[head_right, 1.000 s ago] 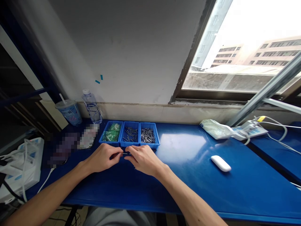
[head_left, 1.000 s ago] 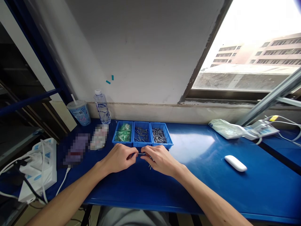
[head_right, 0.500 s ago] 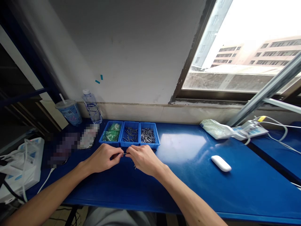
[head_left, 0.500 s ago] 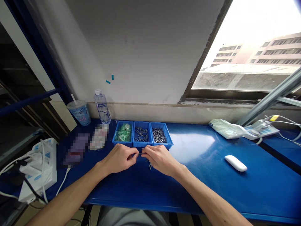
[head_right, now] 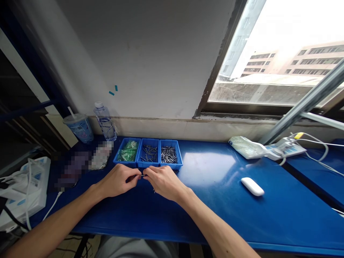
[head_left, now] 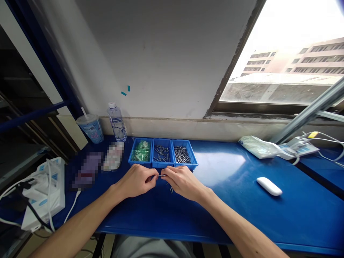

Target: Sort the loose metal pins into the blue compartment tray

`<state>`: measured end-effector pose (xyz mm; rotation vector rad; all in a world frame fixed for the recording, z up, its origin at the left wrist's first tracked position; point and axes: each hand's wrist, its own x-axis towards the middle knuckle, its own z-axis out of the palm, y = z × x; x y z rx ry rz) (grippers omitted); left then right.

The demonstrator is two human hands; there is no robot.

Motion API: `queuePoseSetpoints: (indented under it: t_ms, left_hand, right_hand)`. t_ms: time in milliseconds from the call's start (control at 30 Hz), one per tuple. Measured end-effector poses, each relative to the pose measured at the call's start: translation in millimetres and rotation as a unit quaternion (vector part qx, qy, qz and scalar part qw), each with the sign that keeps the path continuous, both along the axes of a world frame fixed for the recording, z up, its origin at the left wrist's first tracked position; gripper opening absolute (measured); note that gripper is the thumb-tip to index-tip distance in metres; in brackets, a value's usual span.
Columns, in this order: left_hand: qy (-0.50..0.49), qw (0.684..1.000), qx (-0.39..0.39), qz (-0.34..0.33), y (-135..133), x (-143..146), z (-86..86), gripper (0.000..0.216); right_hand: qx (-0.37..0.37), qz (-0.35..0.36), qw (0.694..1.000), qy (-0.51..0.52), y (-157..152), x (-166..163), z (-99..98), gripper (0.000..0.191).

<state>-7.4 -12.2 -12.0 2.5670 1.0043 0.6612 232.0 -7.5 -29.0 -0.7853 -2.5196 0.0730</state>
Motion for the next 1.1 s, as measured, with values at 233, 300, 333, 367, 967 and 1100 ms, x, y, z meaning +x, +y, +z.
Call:
queuePoseSetpoints:
  t_ms: [233,300,333,367,967,1100]
  left_hand:
    - [0.01,1.0,-0.005,0.0,-0.1,0.4,0.4,0.021]
    - [0.008,1.0,-0.005,-0.002,0.0,0.5,0.3,0.021]
    - [0.006,1.0,-0.005,-0.003,-0.1,0.6,0.2,0.021]
    - [0.005,1.0,-0.005,-0.003,-0.2,0.6,0.1,0.02]
    - [0.009,1.0,-0.01,-0.004,-0.6,1.8,-0.5,0.021]
    - [0.01,1.0,-0.007,-0.004,-0.1,1.3,-0.9,0.021]
  right_hand:
    - [-0.021,-0.005,1.0,0.003,-0.7,-0.3,-0.1,0.024]
    - [-0.016,-0.007,1.0,-0.002,-1.0,-0.5,-0.7,0.025]
    - [-0.013,-0.008,1.0,-0.006,-1.2,-0.6,-0.8,0.027]
    - [-0.012,-0.009,1.0,-0.007,-1.4,-0.8,-0.9,0.03]
    - [-0.014,-0.016,1.0,-0.011,-3.5,-3.8,1.0,0.024]
    - [-0.016,-0.016,1.0,-0.013,-3.5,-3.7,1.2,0.024]
